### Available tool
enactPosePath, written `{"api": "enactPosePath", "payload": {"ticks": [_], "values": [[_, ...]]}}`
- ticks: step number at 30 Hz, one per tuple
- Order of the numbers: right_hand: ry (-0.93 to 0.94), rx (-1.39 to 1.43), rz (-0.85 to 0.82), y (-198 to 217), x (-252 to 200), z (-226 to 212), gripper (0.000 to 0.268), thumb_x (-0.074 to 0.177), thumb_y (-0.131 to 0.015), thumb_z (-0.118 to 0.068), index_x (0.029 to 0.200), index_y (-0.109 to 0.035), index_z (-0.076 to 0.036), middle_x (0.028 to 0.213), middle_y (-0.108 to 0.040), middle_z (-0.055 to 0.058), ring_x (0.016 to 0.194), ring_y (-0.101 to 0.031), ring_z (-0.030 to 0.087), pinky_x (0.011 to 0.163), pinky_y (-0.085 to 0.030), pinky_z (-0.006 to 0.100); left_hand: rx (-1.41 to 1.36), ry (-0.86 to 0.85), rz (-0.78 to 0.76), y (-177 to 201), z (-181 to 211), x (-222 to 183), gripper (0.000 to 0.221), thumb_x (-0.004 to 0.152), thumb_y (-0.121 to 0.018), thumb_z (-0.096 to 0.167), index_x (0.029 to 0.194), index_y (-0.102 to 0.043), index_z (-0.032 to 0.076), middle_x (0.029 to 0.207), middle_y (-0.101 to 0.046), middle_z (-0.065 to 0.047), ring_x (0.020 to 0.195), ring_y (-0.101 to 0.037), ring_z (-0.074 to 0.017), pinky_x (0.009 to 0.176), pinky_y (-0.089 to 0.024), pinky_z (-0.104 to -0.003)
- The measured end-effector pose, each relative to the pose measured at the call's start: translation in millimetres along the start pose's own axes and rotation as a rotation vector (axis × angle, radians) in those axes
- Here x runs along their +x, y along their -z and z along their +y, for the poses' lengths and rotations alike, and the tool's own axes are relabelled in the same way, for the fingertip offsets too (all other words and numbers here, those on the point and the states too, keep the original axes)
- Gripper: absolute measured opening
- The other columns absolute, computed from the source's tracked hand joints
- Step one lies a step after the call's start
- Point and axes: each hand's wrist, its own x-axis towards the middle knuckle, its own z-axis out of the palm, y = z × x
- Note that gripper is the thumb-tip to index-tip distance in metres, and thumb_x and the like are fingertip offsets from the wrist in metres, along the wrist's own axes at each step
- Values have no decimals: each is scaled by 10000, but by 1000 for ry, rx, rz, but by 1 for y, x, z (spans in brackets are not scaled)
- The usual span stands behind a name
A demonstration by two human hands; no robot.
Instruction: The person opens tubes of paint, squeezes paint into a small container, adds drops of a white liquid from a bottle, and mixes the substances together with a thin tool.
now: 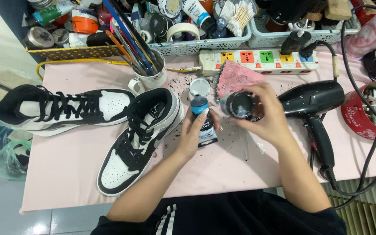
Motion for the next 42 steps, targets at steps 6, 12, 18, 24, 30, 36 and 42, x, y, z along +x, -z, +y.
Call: {"api": "enactPosePath", "payload": {"ticks": [6,12,18,24,30,36,42], "values": [[-109,65,-126,-20,-11,0,844,622,-936,-143,1360,-532,-70,1157,-698,81,766,-587,174,666,-495,302,325,-42,-26,0,23,3,430,1079,-625,250,1389,-457,4,1128,-662,-121,980,-646,-169,908,-553,-321],[-101,72,-222,-21,-11,-2,854,641,-920,-123,1393,-520,-64,1245,-715,103,880,-648,215,776,-530,331,980,-109,-191,-7,70,3,521,994,-716,325,1391,-527,45,1201,-707,-143,1086,-724,-225,940,-559,-333],[-68,119,-260,-15,-11,-4,930,642,-917,-99,1467,-490,-58,1263,-692,152,947,-674,206,801,-544,336,1543,-117,-246,-28,86,2,507,934,-710,381,1308,-558,74,1180,-710,-169,1002,-706,-366,762,-563,-435],[-229,133,-360,-12,-14,-4,799,661,-900,-116,1385,-571,-46,964,-741,127,703,-706,177,655,-560,316,1916,-58,-361,-34,86,5,451,889,-723,423,1123,-585,63,909,-689,-123,824,-714,-313,629,-557,-420],[-173,125,-335,-13,-17,-2,684,683,-894,-142,1299,-634,-2,836,-735,131,691,-729,194,638,-561,326,1961,-1,-447,-37,88,9,417,861,-745,393,1066,-591,64,861,-701,-111,796,-718,-321,621,-553,-425],[-205,122,-340,-13,-17,-2,665,685,-893,-153,1281,-643,1,859,-748,142,711,-747,198,646,-568,326,1972,61,-477,-41,92,16,390,862,-738,383,1033,-610,57,858,-713,-102,773,-722,-329,607,-547,-436],[-211,123,-339,-14,-17,-1,651,679,-896,-159,1262,-656,5,850,-752,145,700,-750,200,633,-569,325,1991,27,-489,-44,93,18,364,860,-745,378,999,-636,61,847,-715,-106,749,-724,-327,597,-544,-437]]}}
